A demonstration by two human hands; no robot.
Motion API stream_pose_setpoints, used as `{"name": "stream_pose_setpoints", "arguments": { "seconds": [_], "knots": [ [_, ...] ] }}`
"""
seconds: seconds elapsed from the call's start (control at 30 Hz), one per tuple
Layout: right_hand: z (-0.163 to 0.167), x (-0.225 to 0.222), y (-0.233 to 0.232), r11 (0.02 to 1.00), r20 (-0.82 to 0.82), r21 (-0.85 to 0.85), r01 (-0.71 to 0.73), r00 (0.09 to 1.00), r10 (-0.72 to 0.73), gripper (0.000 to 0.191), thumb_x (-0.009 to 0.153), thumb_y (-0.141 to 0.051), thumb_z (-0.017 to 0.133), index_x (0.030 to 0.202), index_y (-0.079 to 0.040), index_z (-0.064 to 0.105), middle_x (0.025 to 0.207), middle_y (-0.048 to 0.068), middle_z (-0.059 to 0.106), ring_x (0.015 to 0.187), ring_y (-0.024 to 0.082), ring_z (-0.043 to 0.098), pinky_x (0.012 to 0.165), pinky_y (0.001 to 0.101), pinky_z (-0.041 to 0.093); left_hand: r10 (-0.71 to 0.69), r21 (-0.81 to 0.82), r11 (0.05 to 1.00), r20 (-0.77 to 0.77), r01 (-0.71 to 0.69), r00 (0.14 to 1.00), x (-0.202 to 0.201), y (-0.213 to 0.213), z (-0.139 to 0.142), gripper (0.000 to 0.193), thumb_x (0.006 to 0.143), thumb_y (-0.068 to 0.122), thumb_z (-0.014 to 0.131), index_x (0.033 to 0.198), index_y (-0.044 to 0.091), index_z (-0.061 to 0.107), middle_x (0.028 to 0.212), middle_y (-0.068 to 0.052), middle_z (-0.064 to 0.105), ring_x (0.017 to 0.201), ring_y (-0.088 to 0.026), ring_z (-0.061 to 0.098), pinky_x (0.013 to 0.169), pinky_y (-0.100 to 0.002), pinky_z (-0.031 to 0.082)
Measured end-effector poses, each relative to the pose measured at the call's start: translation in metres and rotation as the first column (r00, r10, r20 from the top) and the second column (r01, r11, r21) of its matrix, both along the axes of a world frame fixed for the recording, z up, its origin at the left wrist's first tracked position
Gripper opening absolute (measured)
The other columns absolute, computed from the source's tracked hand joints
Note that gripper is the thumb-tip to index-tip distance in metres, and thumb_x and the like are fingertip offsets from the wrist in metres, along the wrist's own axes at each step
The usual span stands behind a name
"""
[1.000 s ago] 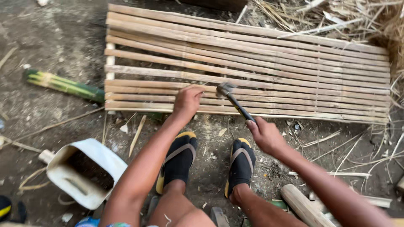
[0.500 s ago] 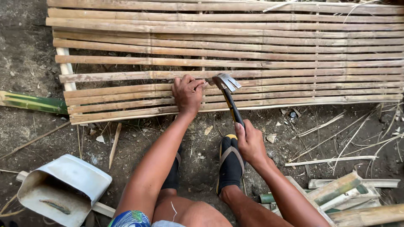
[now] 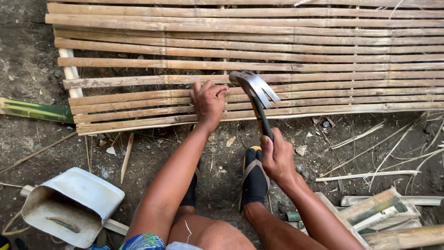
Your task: The person hammers nails into a bamboo slat structure using a hammer. They repeatedly pick nails from a white container and drive them into the bamboo frame to secure the slats.
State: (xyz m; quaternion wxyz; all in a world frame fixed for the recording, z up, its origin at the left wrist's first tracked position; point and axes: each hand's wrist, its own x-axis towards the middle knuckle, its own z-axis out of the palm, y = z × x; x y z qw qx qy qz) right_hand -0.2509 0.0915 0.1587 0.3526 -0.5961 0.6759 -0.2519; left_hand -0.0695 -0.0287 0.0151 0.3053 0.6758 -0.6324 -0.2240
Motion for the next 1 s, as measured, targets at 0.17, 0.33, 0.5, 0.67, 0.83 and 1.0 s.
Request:
{"name": "stream_pose_setpoints", "arguments": {
  "seconds": [0.17,0.33,0.5,0.67,0.83,1.0],
  "knots": [
    [-0.025,-0.003,0.002,0.959,-0.148,0.283,0.026,0.989,0.017,0.036,0.104,-0.036,0.045,0.104,-0.002,0.057,0.061,0.018,0.064,0.051,0.033,0.063,0.051,0.0479,0.048,0.003,0.107,0.994,0.045,-0.008,0.999,-0.003,-0.001,0.001,0.003,0.083,0.023,0.083,0.086,0.021,0.081,0.085,0.006,0.065,0.094,-0.019,0.05,0.091,-0.039,0.035],
    [-0.051,-0.011,0.016,0.956,-0.136,0.28,0.09,0.989,-0.054,0.045,0.105,-0.043,0.042,0.094,-0.003,0.06,0.062,0.016,0.065,0.053,0.029,0.066,0.052,0.046,0.049,-0.102,-0.032,0.994,0.037,0.103,0.994,0.027,-0.007,-0.001,0.023,0.082,0.034,0.084,0.099,0.019,0.08,0.098,0.001,0.067,0.102,-0.019,0.051,0.093,-0.037,0.038],
    [-0.067,-0.017,0.034,0.941,-0.094,0.31,0.137,0.989,-0.113,0.048,0.106,-0.045,0.043,0.093,-0.001,0.058,0.062,0.017,0.064,0.055,0.03,0.064,0.054,0.0448,0.049,-0.12,-0.036,0.991,0.154,0.127,0.981,0.061,-0.011,-0.004,0.028,0.079,0.039,0.088,0.091,0.015,0.081,0.086,-0.002,0.063,0.093,-0.024,0.05,0.086,-0.041,0.036],
    [-0.071,-0.014,0.029,0.961,-0.068,0.249,0.119,0.992,-0.105,0.048,0.106,-0.045,0.045,0.09,-0.001,0.059,0.062,0.011,0.063,0.054,0.024,0.064,0.053,0.041,0.049,-0.015,-0.167,0.985,0.177,0.045,0.984,0.053,-0.003,-0.005,0.019,0.084,0.034,0.087,0.09,0.017,0.081,0.087,0.001,0.062,0.097,-0.021,0.053,0.093,-0.041,0.037],
    [-0.039,-0.021,0.023,0.961,-0.021,0.252,0.112,0.994,-0.11,0.047,0.106,-0.044,0.045,0.087,-0.004,0.059,0.059,0.007,0.06,0.051,0.018,0.059,0.047,0.037,0.045,-0.032,-0.224,0.972,0.185,0.074,0.982,0.055,-0.001,-0.003,0.018,0.085,0.031,0.085,0.092,0.015,0.08,0.088,0.002,0.063,0.097,-0.022,0.053,0.095,-0.044,0.037],
    [-0.001,-0.029,0.028,0.986,0.294,-0.167,0.017,0.955,0.033,0.042,0.107,-0.043,0.037,0.092,-0.008,0.055,0.058,0.001,0.057,0.043,0.01,0.051,0.045,0.0313,0.043,-0.085,-0.185,0.977,0.12,0.106,0.989,0.057,-0.004,-0.004,0.016,0.092,0.032,0.081,0.094,0.017,0.078,0.09,0.004,0.067,0.096,-0.02,0.054,0.095,-0.045,0.036]
  ]
}}
